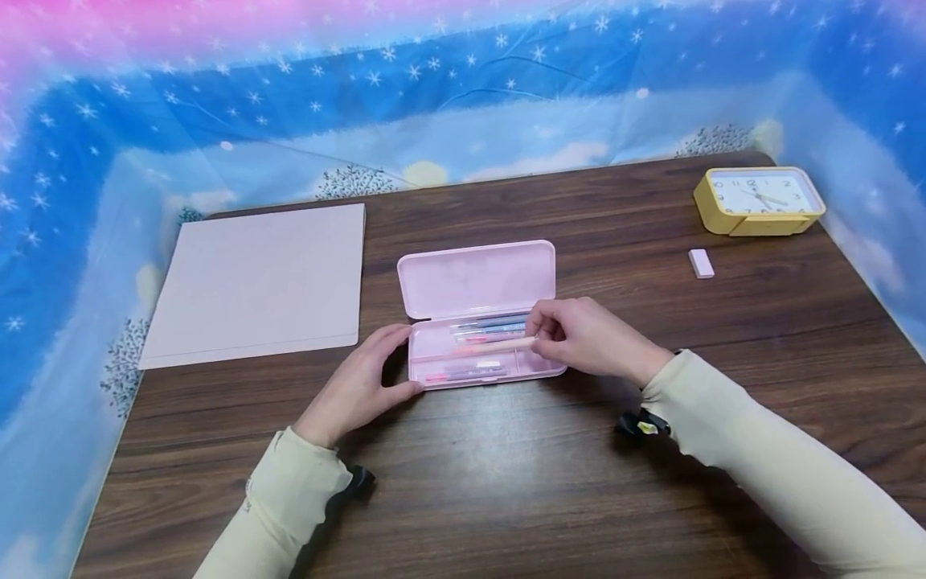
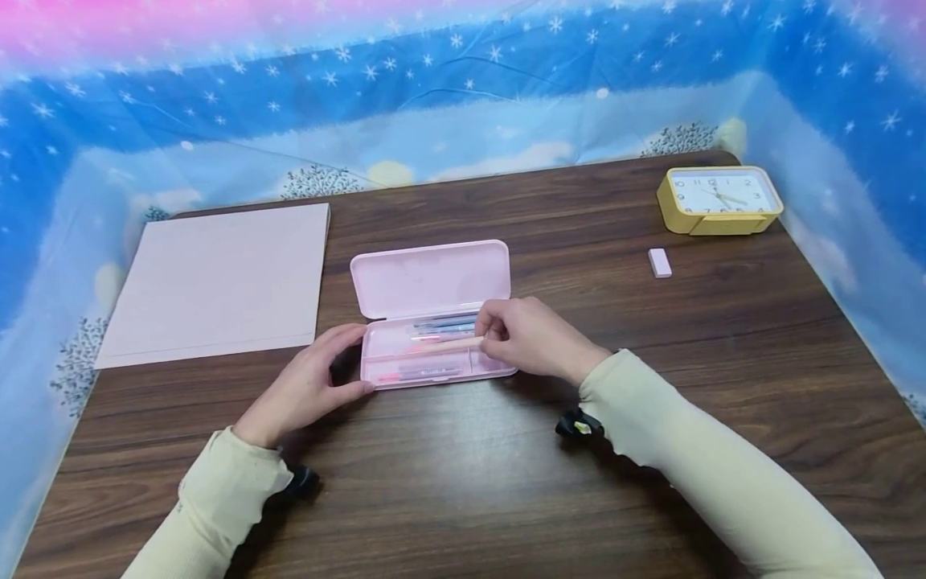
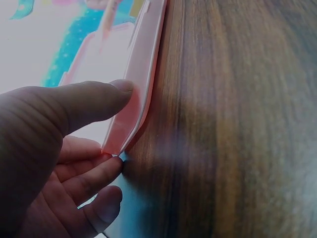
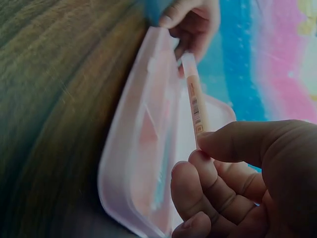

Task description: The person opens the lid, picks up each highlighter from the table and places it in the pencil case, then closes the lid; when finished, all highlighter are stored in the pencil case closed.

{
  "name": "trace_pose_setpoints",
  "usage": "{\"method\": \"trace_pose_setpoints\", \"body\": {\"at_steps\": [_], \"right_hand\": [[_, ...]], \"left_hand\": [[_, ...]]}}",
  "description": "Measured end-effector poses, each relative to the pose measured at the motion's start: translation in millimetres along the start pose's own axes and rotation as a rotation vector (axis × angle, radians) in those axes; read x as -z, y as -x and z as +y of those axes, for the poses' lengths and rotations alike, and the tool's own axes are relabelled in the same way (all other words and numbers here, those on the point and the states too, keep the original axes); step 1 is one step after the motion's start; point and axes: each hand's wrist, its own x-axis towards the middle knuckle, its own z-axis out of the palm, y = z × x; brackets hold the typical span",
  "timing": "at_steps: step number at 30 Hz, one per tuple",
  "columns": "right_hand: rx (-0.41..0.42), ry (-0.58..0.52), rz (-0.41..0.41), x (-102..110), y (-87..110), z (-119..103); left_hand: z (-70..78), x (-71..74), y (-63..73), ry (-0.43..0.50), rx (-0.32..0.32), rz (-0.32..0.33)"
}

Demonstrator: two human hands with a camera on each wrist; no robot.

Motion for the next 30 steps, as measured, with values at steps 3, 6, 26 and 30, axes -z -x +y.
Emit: {"method": "trace_pose_setpoints", "body": {"at_steps": [3, 6, 26, 30], "right_hand": [[0.02, 0.024, -0.004, -7.6, -4.3, -3.9], [0.034, 0.025, -0.014, -13.6, -7.5, -7.8], [0.063, -0.035, -0.036, -26.9, -13.2, -9.9], [0.053, -0.038, -0.036, -23.3, -12.5, -9.9]], "left_hand": [[-0.2, -0.1, -0.2, 0.002, -0.003, 0.002], [-0.3, -0.3, 0.1, 0.006, 0.001, 0.0], [-0.7, -0.8, 1.5, 0.012, 0.0, 0.005], [-1.4, -0.7, 1.7, 0.017, 0.002, 0.003]]}}
